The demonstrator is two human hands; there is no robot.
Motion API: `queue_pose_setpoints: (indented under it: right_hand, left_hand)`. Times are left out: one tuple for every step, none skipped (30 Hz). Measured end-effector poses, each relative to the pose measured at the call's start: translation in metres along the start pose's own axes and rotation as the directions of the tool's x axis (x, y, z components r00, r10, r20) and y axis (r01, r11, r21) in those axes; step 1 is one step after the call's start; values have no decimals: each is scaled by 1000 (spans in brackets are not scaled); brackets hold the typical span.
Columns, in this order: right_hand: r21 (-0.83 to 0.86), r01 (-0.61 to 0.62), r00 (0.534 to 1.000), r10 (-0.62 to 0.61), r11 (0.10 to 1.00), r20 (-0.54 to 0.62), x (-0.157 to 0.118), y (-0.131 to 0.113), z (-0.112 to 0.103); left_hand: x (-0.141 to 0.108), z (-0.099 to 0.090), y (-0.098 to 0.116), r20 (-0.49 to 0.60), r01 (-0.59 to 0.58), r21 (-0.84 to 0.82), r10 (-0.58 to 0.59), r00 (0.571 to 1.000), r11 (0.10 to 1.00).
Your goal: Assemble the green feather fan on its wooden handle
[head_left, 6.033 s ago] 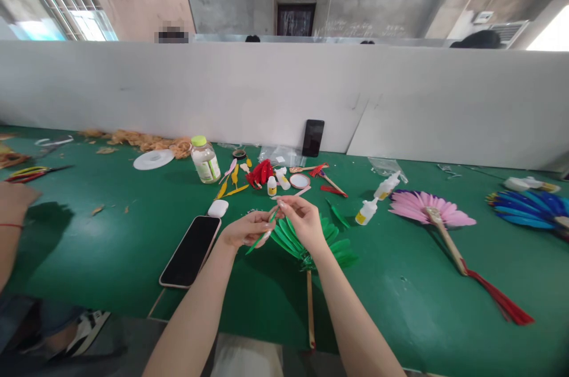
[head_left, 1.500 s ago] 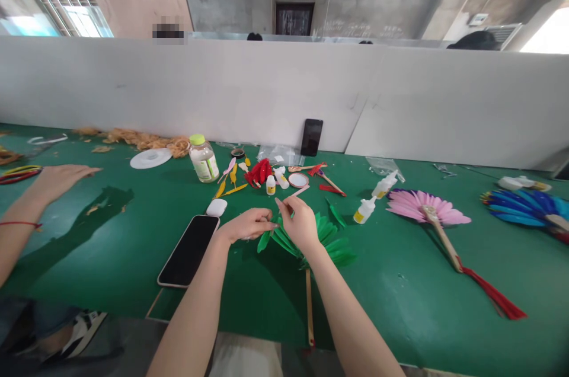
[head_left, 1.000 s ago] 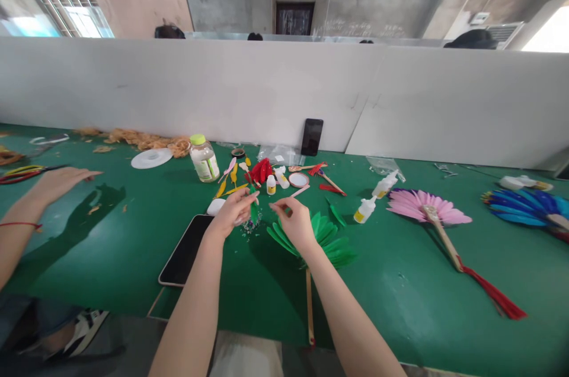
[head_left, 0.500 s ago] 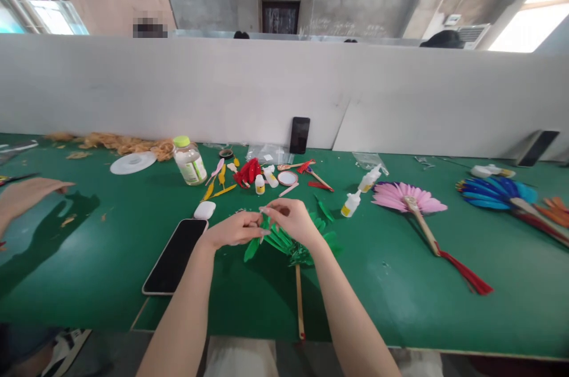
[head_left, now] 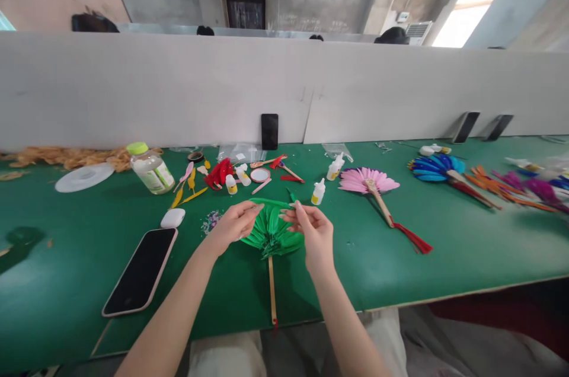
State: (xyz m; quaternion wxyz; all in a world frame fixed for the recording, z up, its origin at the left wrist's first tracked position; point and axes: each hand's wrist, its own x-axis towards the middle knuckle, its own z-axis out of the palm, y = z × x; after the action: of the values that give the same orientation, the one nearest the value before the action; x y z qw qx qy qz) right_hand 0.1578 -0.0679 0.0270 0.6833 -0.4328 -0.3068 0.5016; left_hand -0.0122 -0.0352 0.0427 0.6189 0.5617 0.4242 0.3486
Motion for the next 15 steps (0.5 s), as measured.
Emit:
queue_pose_setpoints:
  right_hand:
    - [-3,2,1000,-2,1000,-16,-5,2,-1]
    - [-12,4,999,-5,1000,-32,-11,3,-2]
    - [-26,7,999,-8,1000,-46,-17,5,-3]
    - [-49,8,999,-10,999,-52,-23,7,-5]
    - [-82,7,999,-11,997,-50,-29,9,-8]
    - [-121,5,999,-9,993,-35,-36,12,-10]
    - [-163,-3,1000,1,987,-16,-43,15,-12]
    - [-208,-7,1000,7,978,-4,-49,17,-14]
    - [-254,-8,1000,11,967,8,-54,20,-16]
    - [-299,-9,1000,16,954,20,-58,22,-17]
    - [-348,-4,999,22,937,49,-61,24,-19]
    - [-403,13,995,26,915,91,-63,24,-19]
    - [-460,43,990,24,887,139,-63,23,-20]
    - [-513,87,982,13,854,188,-62,20,-20]
    - [-558,135,973,-3,819,231,-58,17,-21]
  left_hand:
    - [3,8,1,-19,-23,-11,23,1000,1000]
    - [6,15,3,-36,-47,-10,46,998,999]
    - [8,20,4,-51,-69,1,69,996,998]
    - [9,24,5,-63,-87,21,89,994,996]
    - [10,28,7,-71,-99,53,102,992,994]
    - [9,30,8,-71,-101,94,108,992,990]
    - [8,31,10,-63,-96,141,105,992,985]
    - [7,31,11,-48,-85,191,96,994,978]
    - [6,31,13,-31,-74,241,84,996,968]
    - [4,31,14,-15,-67,291,75,997,954]
    - [2,30,16,0,-67,342,71,997,937]
    - [1,30,18,20,-72,395,70,997,916]
    - [1,29,20,47,-86,450,73,996,889]
    - [0,29,22,84,-106,500,74,994,859]
    - [1,30,24,130,-131,541,71,989,831]
